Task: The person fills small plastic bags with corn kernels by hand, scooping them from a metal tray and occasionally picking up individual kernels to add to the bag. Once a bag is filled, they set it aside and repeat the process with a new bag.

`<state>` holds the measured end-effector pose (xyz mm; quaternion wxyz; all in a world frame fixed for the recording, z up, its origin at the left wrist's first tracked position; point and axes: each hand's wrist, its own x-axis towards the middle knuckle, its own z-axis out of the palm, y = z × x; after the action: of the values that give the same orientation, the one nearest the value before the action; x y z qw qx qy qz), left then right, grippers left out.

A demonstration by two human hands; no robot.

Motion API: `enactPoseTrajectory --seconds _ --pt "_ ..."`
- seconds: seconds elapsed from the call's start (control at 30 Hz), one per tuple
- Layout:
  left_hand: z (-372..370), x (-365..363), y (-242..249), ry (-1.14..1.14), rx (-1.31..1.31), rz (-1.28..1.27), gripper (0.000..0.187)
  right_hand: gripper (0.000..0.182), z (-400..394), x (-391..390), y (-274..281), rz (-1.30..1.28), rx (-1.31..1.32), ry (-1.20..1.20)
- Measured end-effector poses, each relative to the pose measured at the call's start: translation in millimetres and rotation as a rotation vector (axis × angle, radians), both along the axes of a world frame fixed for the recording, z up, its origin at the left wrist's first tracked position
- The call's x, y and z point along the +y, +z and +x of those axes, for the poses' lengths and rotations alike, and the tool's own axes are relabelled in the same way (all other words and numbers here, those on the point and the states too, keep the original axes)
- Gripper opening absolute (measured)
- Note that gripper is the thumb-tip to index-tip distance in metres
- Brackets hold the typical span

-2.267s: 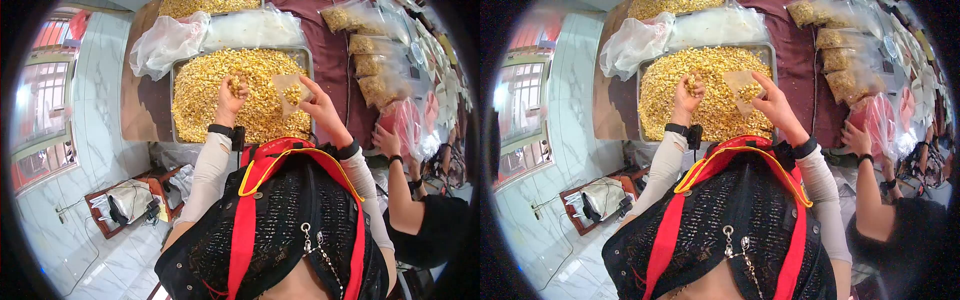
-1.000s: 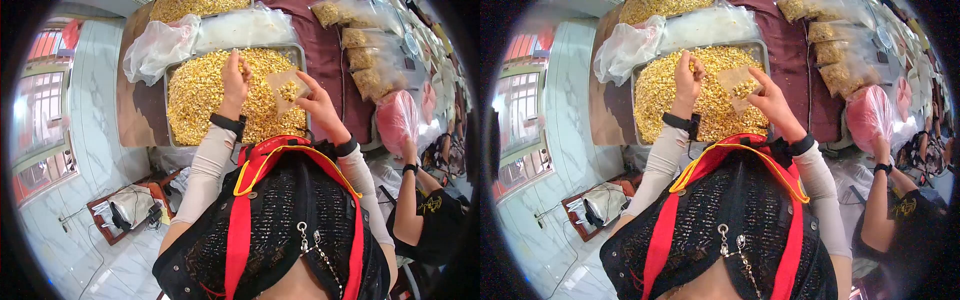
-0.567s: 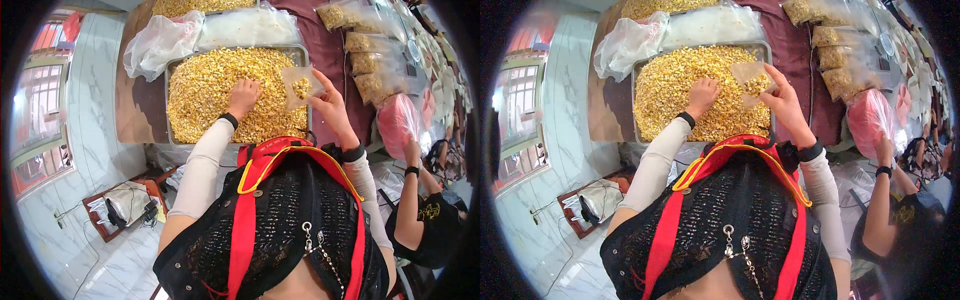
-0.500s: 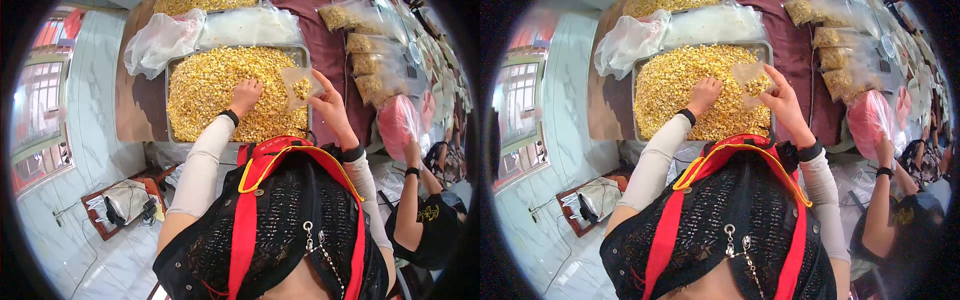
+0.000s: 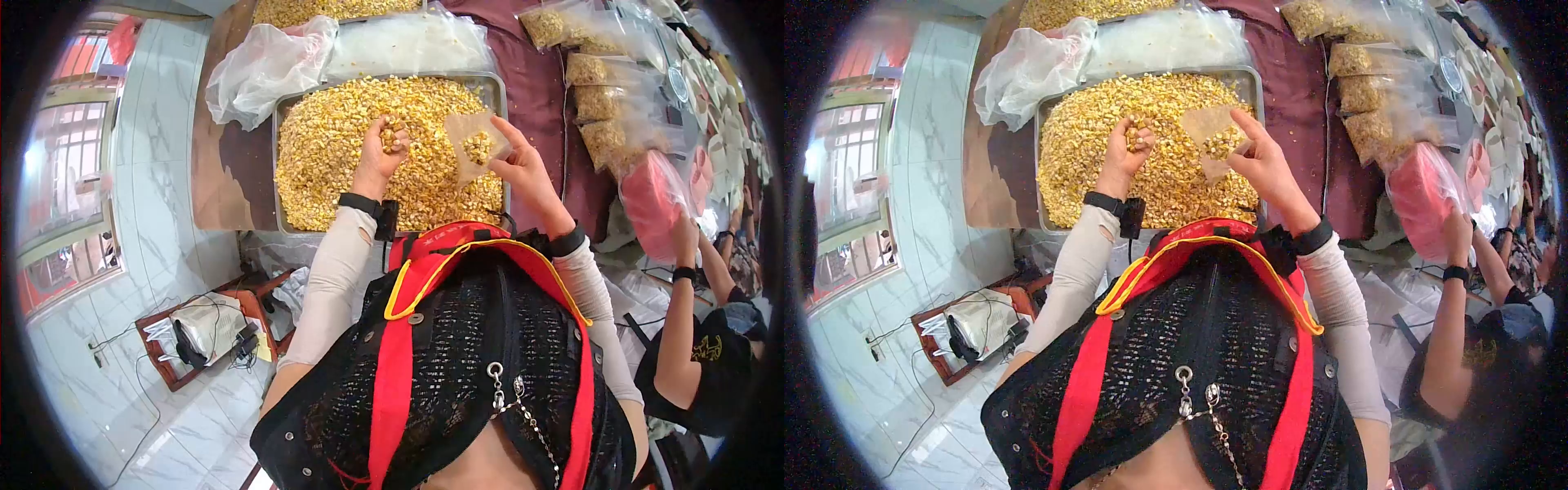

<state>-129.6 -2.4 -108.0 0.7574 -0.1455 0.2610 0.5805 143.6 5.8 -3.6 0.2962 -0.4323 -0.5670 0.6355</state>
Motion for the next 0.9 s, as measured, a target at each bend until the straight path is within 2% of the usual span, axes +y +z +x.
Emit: enactPoseTrajectory --seconds 0.03,0.13,0.23,0.43,0.5,0.57,0.63,0.83,0.9 --pt "2 0 7 -0.029 -0.166 0.064 0.02 0.064 -1 -1 -2 0.016 0.013 -0.004" --pt "27 4 48 0.064 -0.137 0.126 0.023 0.064 0 0 -19 0.036 0.116 -0.008" --pt "52 7 89 0.102 -0.147 0.225 0.022 0.064 -1 -3 -2 0.015 0.019 -0.005" --pt "88 21 120 -0.001 -0.104 0.4 0.029 0.066 -2 -3 -16 0.091 0.044 -0.028" --pt "105 20 127 0.041 0.19 0.276 0.029 0.067 -4 -5 -13 0.086 0.068 -0.039" --pt "114 19 123 0.04 0.279 0.27 0.03 0.066 -3 -7 -1 0.078 -0.019 -0.038" --pt "121 18 122 0.037 0.536 0.416 0.03 0.067 -1 -5 -2 0.089 -0.034 -0.031" --pt "136 19 119 0.199 0.645 0.42 0.041 0.069 -1 -5 -1 0.155 -0.036 -0.033" --pt "133 19 119 0.192 0.652 0.565 0.042 0.069 0 -5 4 0.144 -0.045 -0.025"
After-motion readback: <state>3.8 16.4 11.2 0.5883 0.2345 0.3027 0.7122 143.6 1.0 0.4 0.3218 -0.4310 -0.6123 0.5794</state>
